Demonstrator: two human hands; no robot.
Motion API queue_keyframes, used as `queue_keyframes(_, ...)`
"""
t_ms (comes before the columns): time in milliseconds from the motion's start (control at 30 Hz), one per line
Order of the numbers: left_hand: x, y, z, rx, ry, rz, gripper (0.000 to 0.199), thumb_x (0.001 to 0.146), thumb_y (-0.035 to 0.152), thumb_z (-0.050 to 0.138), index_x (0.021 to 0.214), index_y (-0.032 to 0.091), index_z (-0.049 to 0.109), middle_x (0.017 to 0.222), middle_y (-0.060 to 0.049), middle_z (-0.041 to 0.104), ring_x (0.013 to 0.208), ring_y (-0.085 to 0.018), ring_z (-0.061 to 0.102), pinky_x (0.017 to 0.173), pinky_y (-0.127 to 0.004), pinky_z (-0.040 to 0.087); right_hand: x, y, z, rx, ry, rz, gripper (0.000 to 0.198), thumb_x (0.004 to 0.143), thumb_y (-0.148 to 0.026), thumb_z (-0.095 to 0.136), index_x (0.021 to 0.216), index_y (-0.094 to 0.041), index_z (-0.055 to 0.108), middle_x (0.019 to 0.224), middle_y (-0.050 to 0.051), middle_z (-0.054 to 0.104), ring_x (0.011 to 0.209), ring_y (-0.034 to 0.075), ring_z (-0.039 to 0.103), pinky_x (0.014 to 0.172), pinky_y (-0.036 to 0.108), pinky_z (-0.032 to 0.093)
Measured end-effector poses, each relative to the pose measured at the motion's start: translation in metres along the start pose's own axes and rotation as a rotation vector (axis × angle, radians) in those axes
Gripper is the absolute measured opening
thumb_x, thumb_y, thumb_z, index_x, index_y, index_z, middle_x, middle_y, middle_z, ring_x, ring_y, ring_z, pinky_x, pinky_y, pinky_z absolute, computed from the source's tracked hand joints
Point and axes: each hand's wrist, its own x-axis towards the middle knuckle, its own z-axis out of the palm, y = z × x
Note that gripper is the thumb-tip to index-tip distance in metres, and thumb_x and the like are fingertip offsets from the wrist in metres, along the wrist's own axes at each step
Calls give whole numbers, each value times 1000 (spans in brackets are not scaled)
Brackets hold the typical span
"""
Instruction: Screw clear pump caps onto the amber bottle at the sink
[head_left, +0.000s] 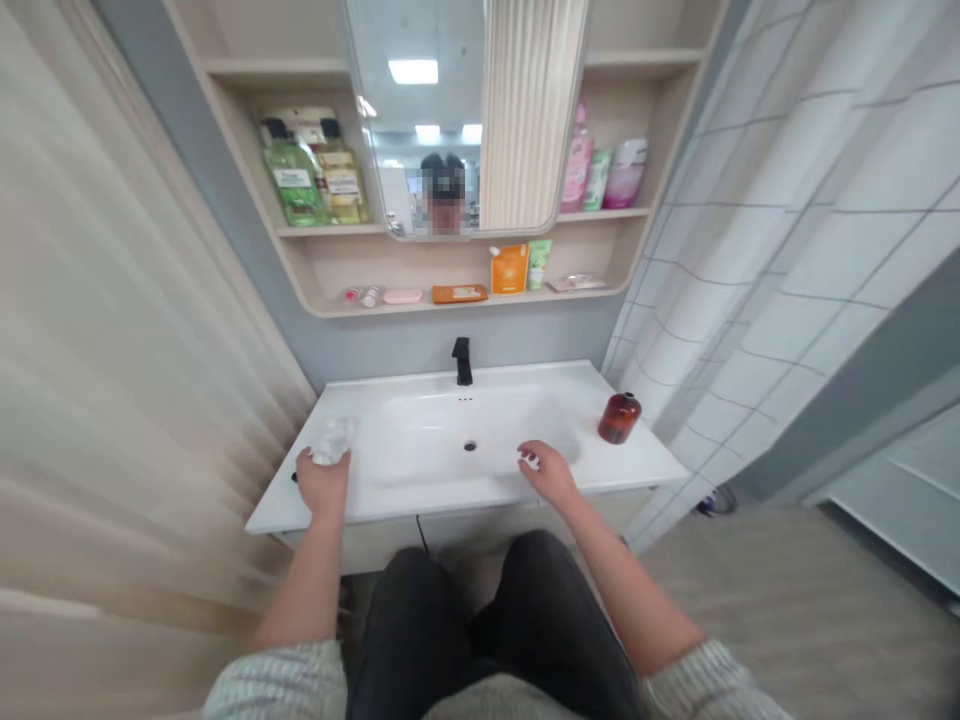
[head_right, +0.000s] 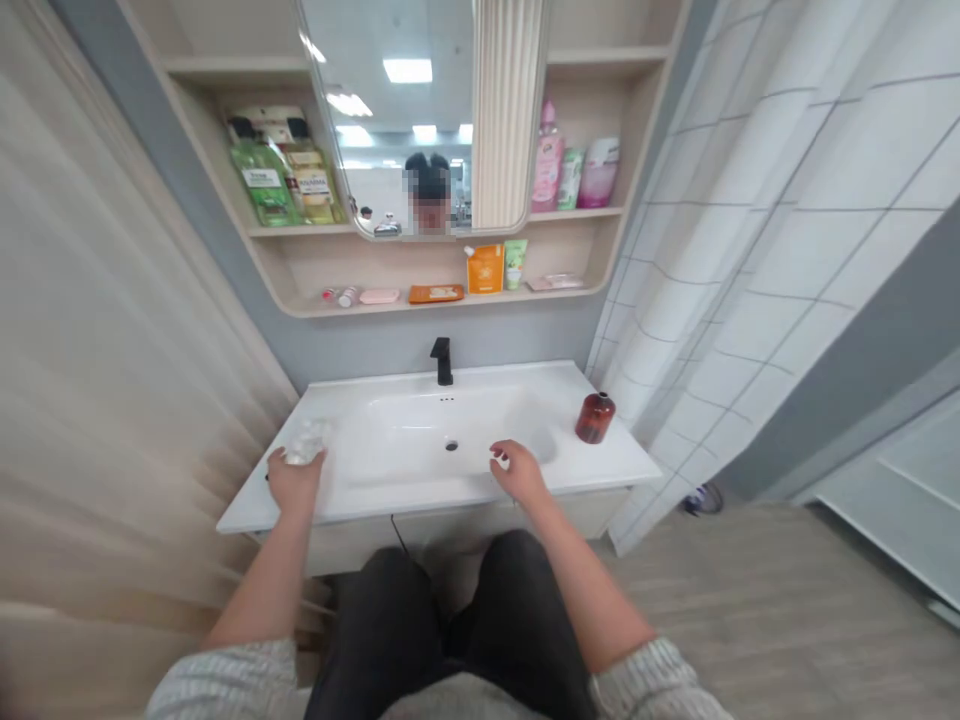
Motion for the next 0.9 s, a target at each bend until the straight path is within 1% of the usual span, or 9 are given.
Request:
queue_keyframes(100,-21,3,-4,-97,35,-70,88,73,50,99,146,21,60,135,-15,73,132,-40,70,120,-59,54,12,-3,24,-6,-113,51,23,92,-28,67,111,-23,80,104,8,82,90,25,75,86,38,59)
queue_keyframes(200,-52,18,5,-210,-73,39,87,74,56,97,147,22,62,120,-9,76,115,-34,75,113,-56,59,13,-1,46,-30,-177,103,24,93,-30,74,115,-24,80,105,7,83,90,25,75,88,38,58)
queue_keyframes(300,-80,43,32,-353,-315,166,77,73,51,96,139,21,69,116,-9,78,103,-31,76,104,-52,63,16,-3,61,17,-219,96,38,88,-29,82,125,-25,79,113,8,83,93,25,75,92,42,60)
queue_keyframes(400,-99,71,69,-463,-521,311,67,68,44,96,128,22,74,121,-10,78,108,-31,76,103,-51,63,30,-15,79,188,-262,47,59,82,-29,89,139,-28,75,129,9,81,106,27,76,100,46,62)
queue_keyframes(500,-113,93,103,-511,-648,422,55,65,37,96,115,23,78,121,-9,75,110,-29,74,100,-47,63,50,-30,101,357,-270,26,84,75,-31,96,153,-29,66,151,13,72,130,32,72,114,52,58)
queue_keyframes(567,-121,99,120,-527,-681,419,48,63,32,95,107,22,78,118,-8,72,108,-28,73,97,-46,63,62,-34,114,413,-243,55,101,65,-31,101,157,-27,61,158,16,66,140,36,67,121,55,53)
queue_keyframes(700,-128,89,142,-600,-740,383,54,58,26,95,109,23,78,123,-9,71,114,-31,71,103,-49,61,70,-24,129,533,-319,169,114,58,-29,105,159,-29,53,143,11,73,130,36,72,116,54,56)
queue_keyframes(800,-126,79,148,-663,-817,357,62,57,28,98,115,23,78,129,-11,70,119,-33,70,107,-50,59,69,-12,130,575,-366,207,98,57,-29,105,143,-30,60,128,5,78,118,33,74,107,49,58)
queue_keyframes(900,-122,76,146,-693,-911,359,52,69,41,96,117,24,81,132,-13,70,124,-34,69,107,-51,58,69,-7,128,518,-394,241,81,54,-27,104,124,-28,63,109,-1,77,103,29,72,96,43,58)
